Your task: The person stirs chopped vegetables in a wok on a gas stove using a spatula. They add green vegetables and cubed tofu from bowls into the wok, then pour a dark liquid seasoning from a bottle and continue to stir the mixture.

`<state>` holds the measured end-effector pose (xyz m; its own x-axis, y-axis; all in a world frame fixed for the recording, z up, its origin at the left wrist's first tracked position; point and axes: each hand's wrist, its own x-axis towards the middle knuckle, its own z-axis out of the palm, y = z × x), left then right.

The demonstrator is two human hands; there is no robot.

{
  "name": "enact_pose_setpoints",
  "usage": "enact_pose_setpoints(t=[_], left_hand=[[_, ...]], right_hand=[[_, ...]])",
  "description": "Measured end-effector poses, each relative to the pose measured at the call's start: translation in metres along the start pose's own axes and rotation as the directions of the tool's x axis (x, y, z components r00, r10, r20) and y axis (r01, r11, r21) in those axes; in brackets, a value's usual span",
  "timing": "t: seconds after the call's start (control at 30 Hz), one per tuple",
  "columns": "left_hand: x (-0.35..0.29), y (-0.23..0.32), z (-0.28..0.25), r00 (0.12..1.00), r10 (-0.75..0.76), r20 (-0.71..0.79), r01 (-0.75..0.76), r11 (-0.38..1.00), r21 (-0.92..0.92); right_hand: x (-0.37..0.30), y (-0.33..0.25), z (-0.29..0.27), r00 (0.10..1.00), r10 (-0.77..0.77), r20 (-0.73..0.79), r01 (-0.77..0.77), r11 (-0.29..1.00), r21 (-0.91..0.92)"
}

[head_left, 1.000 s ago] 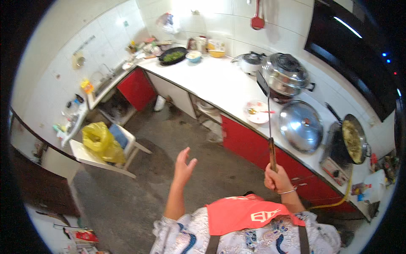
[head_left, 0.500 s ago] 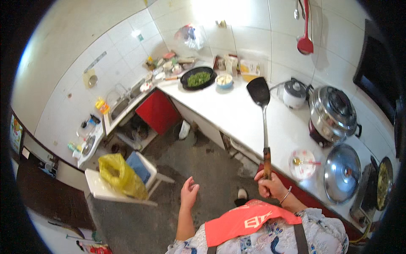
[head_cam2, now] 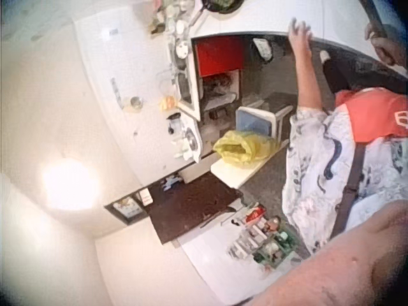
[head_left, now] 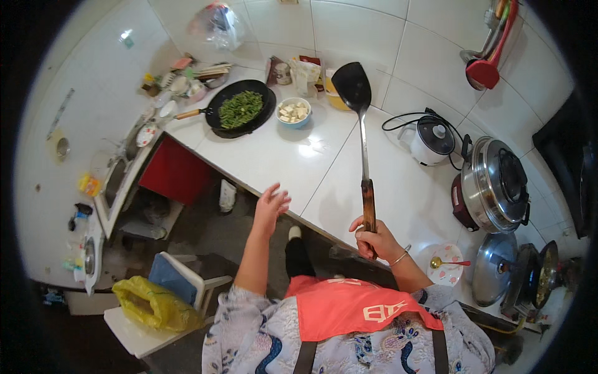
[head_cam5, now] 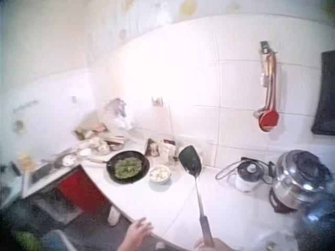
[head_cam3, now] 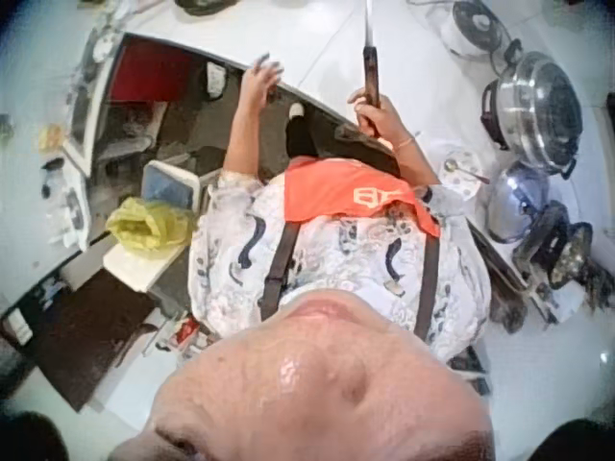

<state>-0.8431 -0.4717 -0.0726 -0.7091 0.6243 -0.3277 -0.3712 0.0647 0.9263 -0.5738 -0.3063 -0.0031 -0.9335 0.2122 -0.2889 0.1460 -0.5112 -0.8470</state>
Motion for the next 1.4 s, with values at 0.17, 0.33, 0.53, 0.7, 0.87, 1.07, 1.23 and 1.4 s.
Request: enact_pose_setpoints(t=[0.17,0.33,0.53,0.7,0.87,1.07,1.23,1.4], left_hand=[[0.181,0.001,0.027,0.985,-0.172,0.025,0.172,0.944,-0.280],[0.318,-0.021,0.039,0.962,-0.272,0.020,0.252,0.856,-0.453],[0.352,-0.024,0.041,0.925,-0.375,0.054,0.331,0.730,-0.598],[0.375,-0.033,0.029,0.955,-0.286,0.082,0.265,0.694,-0.670],[0.345,-0.026,0.041,0.946,-0.243,0.215,0.322,0.781,-0.535],[0.168,-0.013,0.069,0.874,-0.273,0.402,0.434,0.811,-0.392],[0.065,-0.080,0.140,0.747,-0.400,0.531,0.470,0.883,0.004],[-0.110,-0.102,0.252,0.553,-0.531,0.642,0.630,0.771,0.096]], right_hand=[[0.059,-0.022,0.016,0.961,0.001,-0.277,-0.021,0.997,-0.069],[0.107,-0.027,0.035,0.876,0.063,-0.479,-0.010,0.994,0.112],[0.129,-0.027,0.052,0.790,0.142,-0.596,-0.064,0.987,0.151],[0.123,-0.016,0.066,0.770,0.161,-0.618,-0.084,0.985,0.151],[0.078,0.002,0.084,0.732,0.069,-0.678,0.030,0.991,0.133],[-0.018,0.048,0.071,0.790,-0.071,-0.609,0.147,0.986,0.076],[-0.127,0.095,0.057,0.686,-0.257,-0.681,0.359,0.933,0.010],[-0.296,0.140,0.072,0.465,-0.273,-0.842,0.473,0.881,-0.024]])
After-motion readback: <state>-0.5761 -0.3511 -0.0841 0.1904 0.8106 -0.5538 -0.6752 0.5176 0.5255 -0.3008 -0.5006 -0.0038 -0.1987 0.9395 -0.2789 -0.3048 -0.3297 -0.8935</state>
